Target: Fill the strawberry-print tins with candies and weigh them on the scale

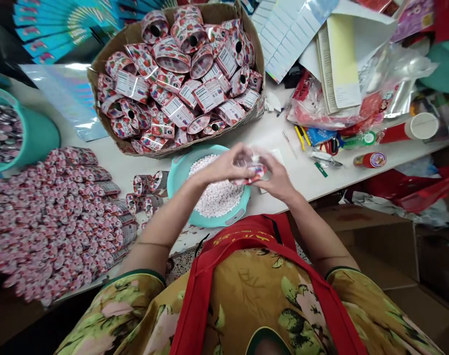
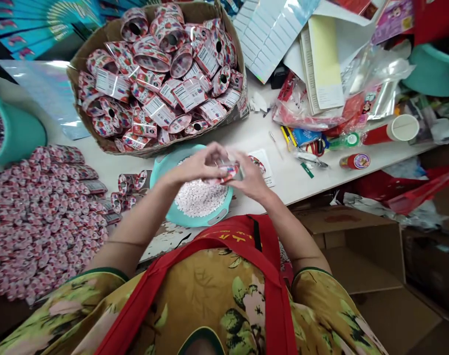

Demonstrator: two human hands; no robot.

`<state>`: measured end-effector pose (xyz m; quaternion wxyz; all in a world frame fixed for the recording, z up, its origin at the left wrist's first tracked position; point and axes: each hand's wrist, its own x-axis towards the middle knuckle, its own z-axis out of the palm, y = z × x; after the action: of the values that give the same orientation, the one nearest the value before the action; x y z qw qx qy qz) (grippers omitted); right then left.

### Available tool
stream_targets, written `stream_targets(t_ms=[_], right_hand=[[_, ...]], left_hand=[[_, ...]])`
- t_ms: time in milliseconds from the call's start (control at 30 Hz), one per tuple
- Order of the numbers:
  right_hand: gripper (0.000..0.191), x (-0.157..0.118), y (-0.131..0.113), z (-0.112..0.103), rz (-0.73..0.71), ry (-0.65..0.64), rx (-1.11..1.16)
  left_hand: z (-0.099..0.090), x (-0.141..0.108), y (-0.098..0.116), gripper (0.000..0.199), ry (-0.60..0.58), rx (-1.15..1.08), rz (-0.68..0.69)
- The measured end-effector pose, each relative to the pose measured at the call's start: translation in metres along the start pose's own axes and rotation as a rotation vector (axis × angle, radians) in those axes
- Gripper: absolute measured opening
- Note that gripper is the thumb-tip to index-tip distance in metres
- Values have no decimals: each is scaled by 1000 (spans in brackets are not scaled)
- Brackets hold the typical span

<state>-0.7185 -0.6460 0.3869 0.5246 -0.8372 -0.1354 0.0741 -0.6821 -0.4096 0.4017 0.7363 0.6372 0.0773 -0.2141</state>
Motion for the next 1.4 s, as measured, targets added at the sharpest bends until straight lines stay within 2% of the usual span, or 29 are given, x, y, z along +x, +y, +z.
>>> stream_targets(t_ms=[67, 100, 167, 233, 300, 333, 367, 433, 500, 567, 667, 767, 833, 900, 967, 1067, 1200, 1400], right_hand=[[54, -17, -5, 26, 132, -58, 115], [50, -30, -6, 38, 230, -56, 161], [47, -62, -6, 58, 400, -94, 233], [46, -89, -8, 69, 439, -248, 305], [48, -104, -9, 74, 416, -397, 390], [49, -107, -9, 75, 426, -429, 439], [50, -106, -8, 75, 456, -427, 489], [52, -100, -4, 73, 537, -333, 564], [57, -89, 3, 71, 594, -189, 593], [61, -76, 9, 72, 590, -91, 568], [56, -57, 15, 78, 458, -47, 381], [43, -42, 15, 91, 271, -76, 40], [40, -35, 11, 104, 189, -145, -119], [40, -30, 7, 118, 158, -207, -182], [34, -27, 2, 131, 165, -226, -213], [26, -24, -4, 141, 180, -205, -251], [26, -17, -11, 143, 175, -176, -292], [31, -8, -22, 145, 210, -174, -353]], left_hand=[[-6, -18, -47, 33, 81, 59, 80], [-13, -19, -69, 30, 177, 124, 129], [-26, -12, -109, 26, 358, 339, 197], [-29, -1, -140, 23, 454, 593, 218], [-19, 2, -162, 26, 405, 815, 180], [-11, -1, -169, 29, 362, 910, 155], [-3, -6, -175, 32, 313, 996, 130], [7, -21, -182, 33, 223, 1115, 81], [5, -33, -185, 28, 235, 1128, 23], [-6, -41, -183, 20, 382, 982, -67], [-22, -45, -168, 22, 605, 417, -136], [-20, -52, -140, 28, 629, -203, -30], [-10, -59, -120, 29, 592, -470, 90], [0, -63, -104, 30, 555, -637, 204], [7, -64, -96, 32, 555, -722, 272], [7, -58, -94, 35, 634, -720, 283], [1, -49, -95, 34, 747, -648, 270], [-1, -41, -88, 41, 770, -595, 262]])
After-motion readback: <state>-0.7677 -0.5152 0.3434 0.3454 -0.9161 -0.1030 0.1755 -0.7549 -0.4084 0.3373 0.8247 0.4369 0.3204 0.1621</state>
